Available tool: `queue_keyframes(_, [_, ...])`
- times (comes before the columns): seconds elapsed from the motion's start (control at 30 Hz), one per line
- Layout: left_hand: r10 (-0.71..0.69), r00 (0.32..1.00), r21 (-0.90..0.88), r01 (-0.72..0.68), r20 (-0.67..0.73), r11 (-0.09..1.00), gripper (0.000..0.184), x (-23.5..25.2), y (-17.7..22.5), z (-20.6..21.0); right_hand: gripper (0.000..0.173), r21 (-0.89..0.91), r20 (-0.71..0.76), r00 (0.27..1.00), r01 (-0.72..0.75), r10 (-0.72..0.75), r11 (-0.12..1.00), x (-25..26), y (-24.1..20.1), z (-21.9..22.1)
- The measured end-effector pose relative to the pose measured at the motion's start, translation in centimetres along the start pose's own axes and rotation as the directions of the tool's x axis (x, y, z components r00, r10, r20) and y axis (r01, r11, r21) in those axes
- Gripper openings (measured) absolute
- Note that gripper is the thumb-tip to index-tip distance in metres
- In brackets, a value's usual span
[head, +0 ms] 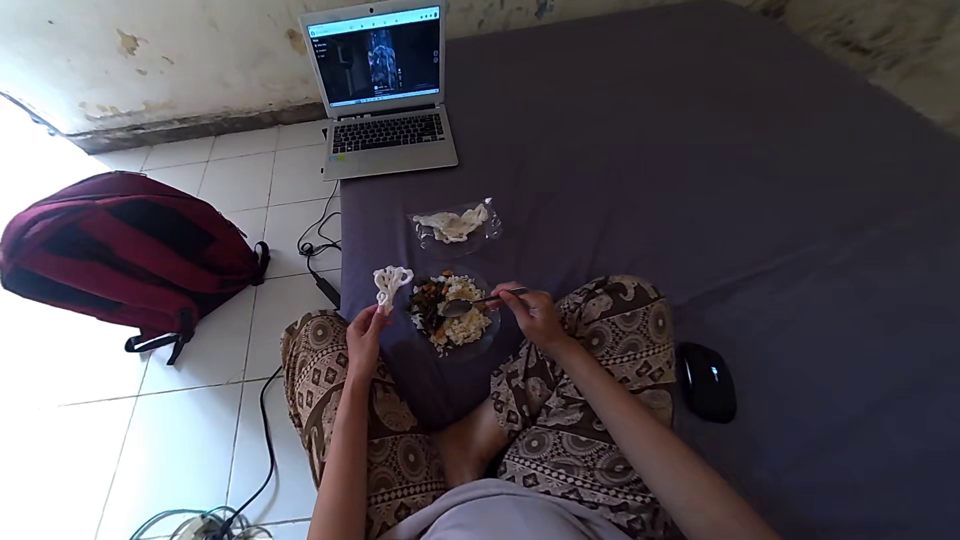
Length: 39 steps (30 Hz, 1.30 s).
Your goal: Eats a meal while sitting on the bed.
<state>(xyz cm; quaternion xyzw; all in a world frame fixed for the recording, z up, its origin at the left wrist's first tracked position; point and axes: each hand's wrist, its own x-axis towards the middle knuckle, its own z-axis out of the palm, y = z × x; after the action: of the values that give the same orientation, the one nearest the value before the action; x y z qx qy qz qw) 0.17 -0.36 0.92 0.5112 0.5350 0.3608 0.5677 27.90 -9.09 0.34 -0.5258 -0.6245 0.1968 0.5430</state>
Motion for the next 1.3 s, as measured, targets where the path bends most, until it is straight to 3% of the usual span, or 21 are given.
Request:
queue_keyframes(0.23, [-0.006, 1.0, -0.001, 0.006, 0.004, 1.0, 0.027, 0.0, 0.2, 0.1, 0.03, -0.044, -0.138, 0.99, -0.01, 0.004, 0.999, 0.4, 0.3, -0.6])
queue_keyframes(0.47, [-0.01, 1.0, -0.018, 0.01, 0.0, 1.0, 0.027, 0.1, 0.1, 0.0, 0.029, -0.075, 0.001, 1.0, 0.011, -0.011, 0.997, 0.1, 0.2, -0.1])
queue_keyframes(0.73, [-0.007, 1.0, -0.038, 0.007, -0.003, 0.999, 0.026, 0.0, 0.2, 0.0, 0.029, 0.098, -0.101, 0.99, -0.088, 0.098, 0.991, 0.4, -0.1, -1.0])
queue_keyframes(0.93, [-0.008, 1.0, -0.031, 0.008, -0.004, 0.999, 0.026, 0.0, 0.2, 0.0, 0.03, -0.04, 0.024, 1.0, -0.007, 0.008, 0.999, 0.0, -0.1, -0.5])
queue_keyframes(1.3, [-0.006, 1.0, -0.018, 0.006, 0.001, 1.0, 0.027, 0.0, 0.1, -0.1, 0.03, 0.089, -0.15, 0.988, -0.028, 0.041, 0.996, 0.4, 0.5, -0.7])
